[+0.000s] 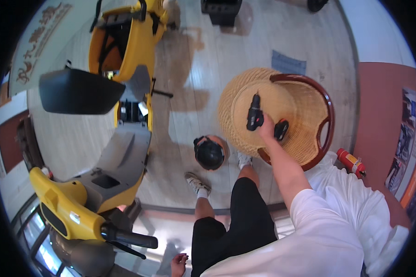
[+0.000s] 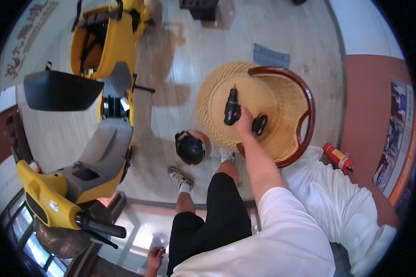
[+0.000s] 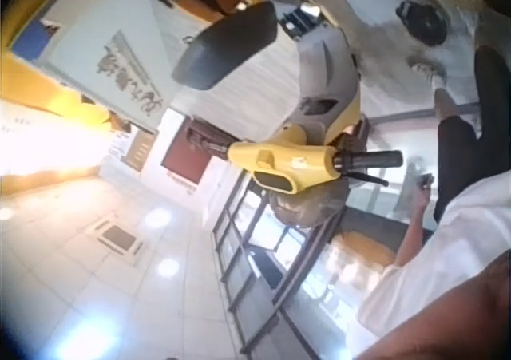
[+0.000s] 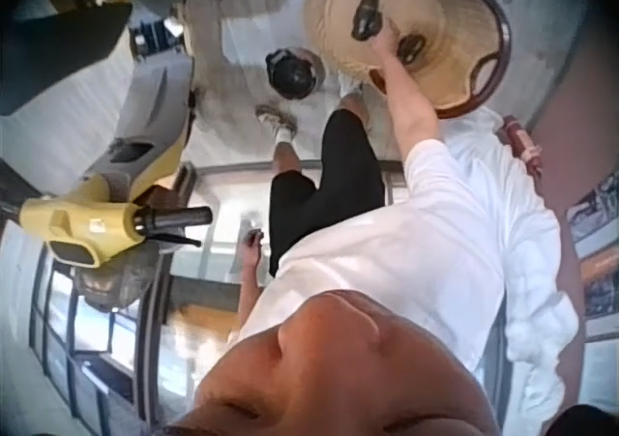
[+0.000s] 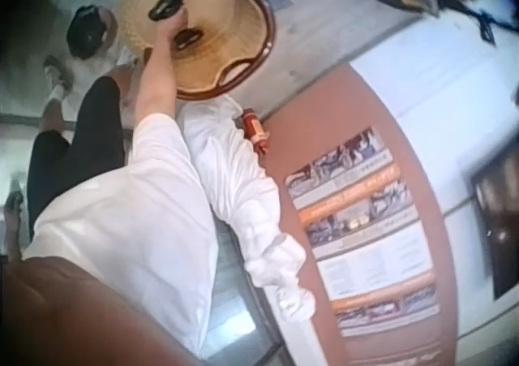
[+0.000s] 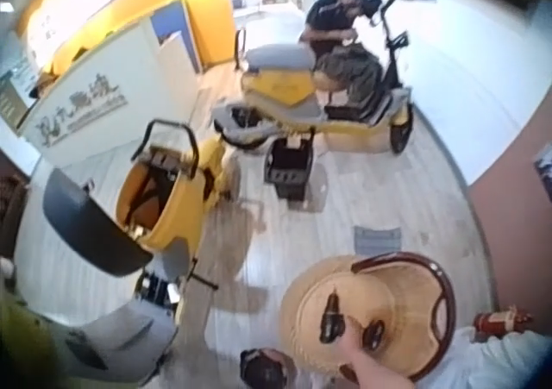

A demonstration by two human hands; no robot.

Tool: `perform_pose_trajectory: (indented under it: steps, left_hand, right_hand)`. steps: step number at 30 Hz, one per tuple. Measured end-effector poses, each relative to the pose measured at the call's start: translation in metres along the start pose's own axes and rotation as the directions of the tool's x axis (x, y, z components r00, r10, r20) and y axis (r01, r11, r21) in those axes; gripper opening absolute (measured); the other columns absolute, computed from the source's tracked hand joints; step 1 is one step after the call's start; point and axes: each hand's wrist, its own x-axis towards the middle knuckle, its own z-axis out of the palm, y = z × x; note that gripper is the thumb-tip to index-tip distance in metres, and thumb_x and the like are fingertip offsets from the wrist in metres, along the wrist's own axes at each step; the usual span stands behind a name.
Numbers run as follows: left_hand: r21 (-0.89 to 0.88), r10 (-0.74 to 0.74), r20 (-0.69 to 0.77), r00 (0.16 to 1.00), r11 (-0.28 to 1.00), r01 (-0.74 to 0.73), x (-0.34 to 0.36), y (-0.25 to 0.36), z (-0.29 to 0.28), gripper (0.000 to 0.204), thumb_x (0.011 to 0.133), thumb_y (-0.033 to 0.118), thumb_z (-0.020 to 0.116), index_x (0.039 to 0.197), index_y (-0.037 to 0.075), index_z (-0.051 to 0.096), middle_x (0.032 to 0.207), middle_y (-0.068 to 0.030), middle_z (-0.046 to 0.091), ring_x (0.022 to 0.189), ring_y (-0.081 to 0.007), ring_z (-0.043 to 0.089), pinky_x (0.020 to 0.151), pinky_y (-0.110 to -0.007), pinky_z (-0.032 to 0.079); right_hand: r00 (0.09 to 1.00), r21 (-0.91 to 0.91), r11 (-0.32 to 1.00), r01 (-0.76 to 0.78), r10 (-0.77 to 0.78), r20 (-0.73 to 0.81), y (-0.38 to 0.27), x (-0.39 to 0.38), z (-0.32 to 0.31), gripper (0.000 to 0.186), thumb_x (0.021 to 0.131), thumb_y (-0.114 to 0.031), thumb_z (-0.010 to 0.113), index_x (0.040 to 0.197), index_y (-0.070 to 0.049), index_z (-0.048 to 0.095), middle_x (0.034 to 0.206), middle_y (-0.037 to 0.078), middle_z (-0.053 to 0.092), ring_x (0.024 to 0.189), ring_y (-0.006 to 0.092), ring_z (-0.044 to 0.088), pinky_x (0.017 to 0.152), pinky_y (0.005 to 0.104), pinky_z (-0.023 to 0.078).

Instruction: Using a power drill to remove parts from a scooter and then inspecting the internal battery compartment.

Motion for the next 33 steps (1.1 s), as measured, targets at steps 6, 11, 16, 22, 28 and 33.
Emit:
perform_pose_trajectory:
  steps: [6, 11, 16, 22, 28, 33]
  left_hand:
    - [0.105, -0.151, 0.156, 0.976, 0.985, 0.136, -0.025, -0.056, 0.012, 0.035, 0.093, 0.03, 0.059, 0.115, 0.002, 0.059, 0.103, -0.0107, 0.068, 0.088, -0.0183, 0.066, 0.072, -0.032, 0.054]
    - [-0.067, -0.134, -0.014, 0.991, 0.989, 0.133, -0.009, -0.049, 0.047, 0.023, 0.094, 0.022, 0.059, 0.104, 0.003, 0.066, 0.089, -0.0018, 0.067, 0.071, -0.0083, 0.053, 0.058, -0.024, 0.043]
    - [-0.186, -0.368, 0.002, 0.93, 0.914, 0.361, -0.022, -0.046, 0.067, 0.02, 0.095, 0.017, 0.058, 0.107, 0.003, 0.065, 0.094, -0.0041, 0.067, 0.085, -0.0117, 0.061, 0.068, -0.026, 0.05]
    - [-0.216, -0.231, 0.035, 0.972, 0.948, 0.233, -0.019, -0.011, 0.071, 0.018, 0.096, 0.018, 0.057, 0.106, 0.004, 0.064, 0.09, -0.0017, 0.065, 0.082, -0.0101, 0.058, 0.069, -0.024, 0.049]
    - [-0.427, 0.031, 0.045, 0.998, 0.904, -0.009, 0.026, 0.021, 0.084, 0.025, 0.096, 0.019, 0.054, 0.112, 0.001, 0.06, 0.097, -0.0095, 0.066, 0.088, -0.0155, 0.063, 0.064, -0.03, 0.053]
    - [-0.732, -0.037, 0.525, 0.85, 0.49, 0.473, 0.026, 0.054, 0.074, 0.091, 0.086, 0.075, 0.026, 0.142, 0.003, 0.025, 0.142, -0.0216, 0.037, 0.124, -0.0481, 0.043, 0.096, -0.067, 0.037]
  right_hand:
    - [0.92, 0.028, 0.924, 0.382, -0.378, -0.105, -0.164, -0.081, 0.032, 0.055, 0.072, -0.004, 0.064, 0.124, -0.004, 0.048, 0.114, 0.017, 0.052, 0.11, 0.036, 0.048, 0.096, 0.0431, 0.038]
    - [0.784, 0.109, 0.966, 0.235, -0.255, 0.566, -0.154, -0.138, 0.189, 0.066, 0.07, -0.015, 0.075, 0.128, -0.003, 0.046, 0.117, 0.02, 0.054, 0.116, 0.0372, 0.048, 0.096, 0.0461, 0.042]
    - [0.798, -0.053, 0.989, -0.138, 0.142, 0.585, -0.094, -0.126, 0.305, 0.062, 0.072, -0.014, 0.075, 0.128, -0.006, 0.05, 0.115, 0.018, 0.061, 0.113, 0.036, 0.056, 0.095, 0.0435, 0.046]
    - [0.775, 0.057, 0.995, -0.088, 0.032, 0.631, -0.096, -0.147, 0.275, 0.042, 0.072, -0.002, 0.06, 0.114, -0.009, 0.064, 0.107, 0.021, 0.065, 0.103, 0.0369, 0.061, 0.089, 0.0444, 0.049]
    - [0.605, 0.098, 0.972, 0.211, -0.209, 0.768, -0.157, -0.17, 0.1, 0.047, 0.069, -0.008, 0.062, 0.116, -0.014, 0.064, 0.106, 0.019, 0.065, 0.101, 0.0369, 0.061, 0.088, 0.0431, 0.049]
    - [0.556, 0.507, 0.849, 0.148, -0.495, 0.667, -0.192, -0.236, -0.064, 0.055, 0.077, -0.001, 0.063, 0.13, -0.009, 0.054, 0.122, 0.014, 0.062, 0.116, 0.0263, 0.057, 0.097, 0.0339, 0.045]
